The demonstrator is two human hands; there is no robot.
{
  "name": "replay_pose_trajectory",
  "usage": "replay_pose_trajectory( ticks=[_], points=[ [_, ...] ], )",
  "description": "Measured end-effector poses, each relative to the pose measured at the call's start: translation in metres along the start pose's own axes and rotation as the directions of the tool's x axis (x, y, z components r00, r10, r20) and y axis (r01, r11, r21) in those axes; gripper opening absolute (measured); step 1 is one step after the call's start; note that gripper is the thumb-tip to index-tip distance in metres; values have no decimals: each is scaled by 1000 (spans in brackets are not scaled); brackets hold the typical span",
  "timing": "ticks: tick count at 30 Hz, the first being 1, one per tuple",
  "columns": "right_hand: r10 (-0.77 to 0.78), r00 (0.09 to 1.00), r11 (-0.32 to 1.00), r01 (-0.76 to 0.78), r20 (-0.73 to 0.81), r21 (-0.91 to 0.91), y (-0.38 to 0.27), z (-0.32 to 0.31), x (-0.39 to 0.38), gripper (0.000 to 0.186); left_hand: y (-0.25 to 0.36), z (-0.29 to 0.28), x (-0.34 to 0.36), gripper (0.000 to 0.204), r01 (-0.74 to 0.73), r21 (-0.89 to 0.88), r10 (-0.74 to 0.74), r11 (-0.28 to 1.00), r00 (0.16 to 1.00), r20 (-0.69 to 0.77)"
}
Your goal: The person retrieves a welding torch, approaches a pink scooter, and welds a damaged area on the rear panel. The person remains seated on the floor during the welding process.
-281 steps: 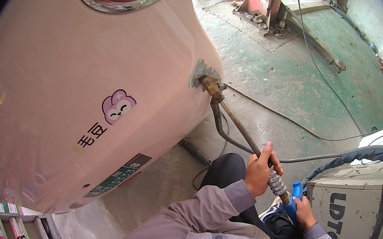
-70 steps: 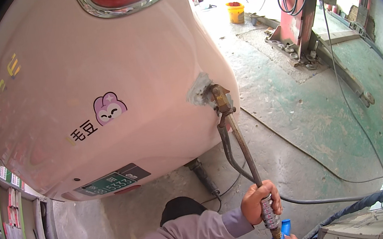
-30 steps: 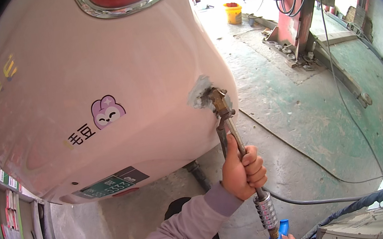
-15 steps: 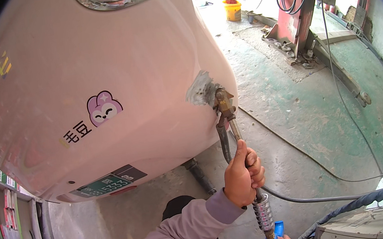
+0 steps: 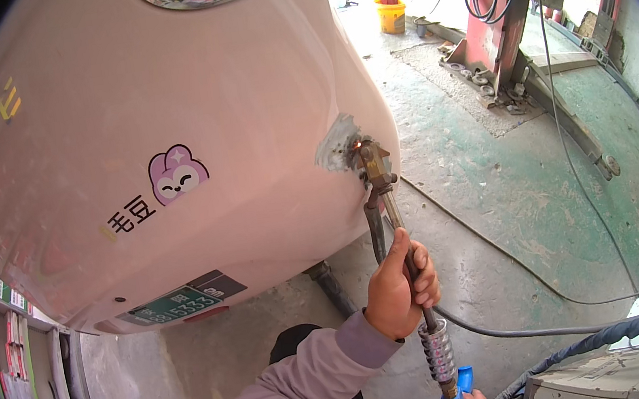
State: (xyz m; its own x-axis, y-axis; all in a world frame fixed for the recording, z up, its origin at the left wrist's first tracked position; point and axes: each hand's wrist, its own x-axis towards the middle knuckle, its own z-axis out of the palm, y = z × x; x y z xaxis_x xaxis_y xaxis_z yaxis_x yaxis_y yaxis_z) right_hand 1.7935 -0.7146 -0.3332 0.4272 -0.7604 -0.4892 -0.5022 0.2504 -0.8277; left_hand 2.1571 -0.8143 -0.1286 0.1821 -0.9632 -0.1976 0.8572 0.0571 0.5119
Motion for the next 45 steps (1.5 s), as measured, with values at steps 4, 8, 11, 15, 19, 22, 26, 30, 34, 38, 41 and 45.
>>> replay_pose_trajectory(
  ticks=[4, 8, 11, 15, 19, 22, 26, 30, 34, 38, 41, 45],
  points=[
    [-3, 1000, 1000, 3, -1, 1, 1, -1, -1, 33, -28, -4, -15, 47, -206, 169, 216, 964, 975, -49],
    [-5, 1000, 1000, 5, -8, 3, 2, -2, -2, 33, -54, -8, -33, 44, 90, 218, -99, 972, 995, 32],
    [-6, 1000, 1000, 6, -14, 2, 4, -2, -3, 33, -36, -9, -23, 41, 137, 149, -148, 979, 986, 71],
    [-9, 1000, 1000, 8, -29, -6, 5, -5, -7, 33, -9, 6, -5, 36, 81, 104, -83, 991, 996, 14],
    [-10, 999, 1000, 10, -37, 9, 6, -10, -9, 33, -49, 25, -33, 27, 134, 120, -120, 984, 986, -116],
    [-2, 1000, 1000, 3, -28, 25, 7, -9, -9, 33, -72, 7, -38, 21, 55, 44, -52, 998, 996, -75],
    [10, 1000, 999, -10, -18, 35, 6, -6, -7, 33, -85, -17, -35, 21, 87, 52, -83, 995, 995, -62],
    [20, 1000, 999, -20, -9, 41, 4, -5, -5, 33, -63, -10, -27, 23, 98, 128, -102, 987, 994, 28],
    [28, 1000, 998, -28, 1, 48, 2, -6, -5, 33, -10, 8, -5, 23, 123, 175, -125, 977, 992, -2],
    [27, 1000, 998, -28, 11, 59, 1, -9, -5, 33, -12, 16, -6, 25, -9, 150, 18, 989, 998, -59],
    [32, 999, 997, -33, 11, 64, 0, -10, -6, 33, -63, 6, -35, 17, 180, 142, -178, 973, 984, -25],
    [43, 999, 996, -44, 17, 73, -4, -6, -4, 32, -88, -20, -45, 21, 34, 92, -39, 995, 998, 53]
  ],
)
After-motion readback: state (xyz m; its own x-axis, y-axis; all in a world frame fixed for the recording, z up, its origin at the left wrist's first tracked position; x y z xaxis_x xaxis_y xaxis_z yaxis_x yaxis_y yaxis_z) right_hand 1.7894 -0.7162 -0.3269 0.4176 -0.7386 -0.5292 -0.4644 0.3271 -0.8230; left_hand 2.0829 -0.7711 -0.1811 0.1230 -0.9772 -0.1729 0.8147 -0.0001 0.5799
